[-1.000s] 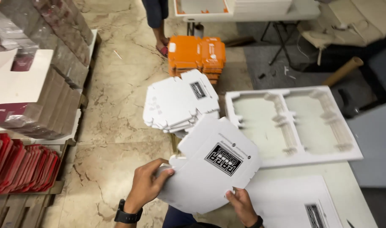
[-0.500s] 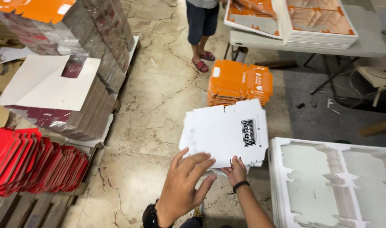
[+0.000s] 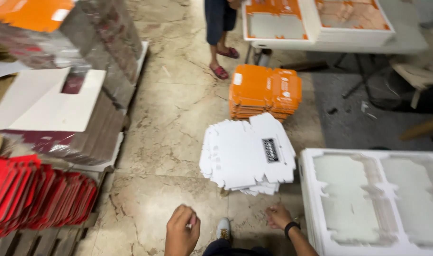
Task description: Manually removing waste material from die-cut cardboard sheets and stacking the finished pieces on a work table.
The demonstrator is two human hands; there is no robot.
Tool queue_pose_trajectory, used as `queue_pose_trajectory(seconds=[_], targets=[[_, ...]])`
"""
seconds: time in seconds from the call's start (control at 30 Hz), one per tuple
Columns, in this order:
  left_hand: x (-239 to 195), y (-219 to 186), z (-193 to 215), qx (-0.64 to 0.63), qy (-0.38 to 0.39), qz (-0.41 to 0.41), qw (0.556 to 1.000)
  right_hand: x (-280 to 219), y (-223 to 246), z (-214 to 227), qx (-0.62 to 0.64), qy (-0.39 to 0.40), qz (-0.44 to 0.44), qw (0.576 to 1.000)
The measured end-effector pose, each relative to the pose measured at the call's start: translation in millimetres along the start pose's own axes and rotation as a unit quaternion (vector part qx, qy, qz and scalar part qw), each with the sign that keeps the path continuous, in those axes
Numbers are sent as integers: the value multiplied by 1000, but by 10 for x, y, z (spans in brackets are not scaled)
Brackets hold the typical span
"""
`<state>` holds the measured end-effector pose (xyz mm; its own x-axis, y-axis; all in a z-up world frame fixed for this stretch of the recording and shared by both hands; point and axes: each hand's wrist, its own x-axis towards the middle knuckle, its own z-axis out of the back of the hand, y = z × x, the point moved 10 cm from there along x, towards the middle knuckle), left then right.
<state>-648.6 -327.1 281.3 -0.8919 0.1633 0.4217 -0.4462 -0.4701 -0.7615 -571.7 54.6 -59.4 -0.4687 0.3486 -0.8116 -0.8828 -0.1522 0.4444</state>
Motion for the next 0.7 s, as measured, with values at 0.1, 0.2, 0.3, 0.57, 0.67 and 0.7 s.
queue_pose_trajectory(seconds=[0.1, 0.2, 0.3, 0.57, 0.67, 0.7], targets=[[189, -344, -435, 18, 110, -88, 990, 135, -1148, -158, 16, 3, 1, 1000], [160, -622, -913, 2, 177, -139, 974, -424, -1852, -37, 35, -41, 21, 998], [-62, -934, -1467, -41, 252, -179, 950, -769, -2980, 118, 124, -116, -62, 984], [-1379, -2039, -2423, -101, 401, -318, 853, -2891, -6137, 396, 292, -445, -353, 770], [-2017, -2349, -2570, -83, 416, -325, 845, -3475, -6981, 178, 267, -470, -443, 715], [-2241, -2419, -2640, -55, 428, -317, 845, -3641, -7261, 119, 224, -479, -475, 703]])
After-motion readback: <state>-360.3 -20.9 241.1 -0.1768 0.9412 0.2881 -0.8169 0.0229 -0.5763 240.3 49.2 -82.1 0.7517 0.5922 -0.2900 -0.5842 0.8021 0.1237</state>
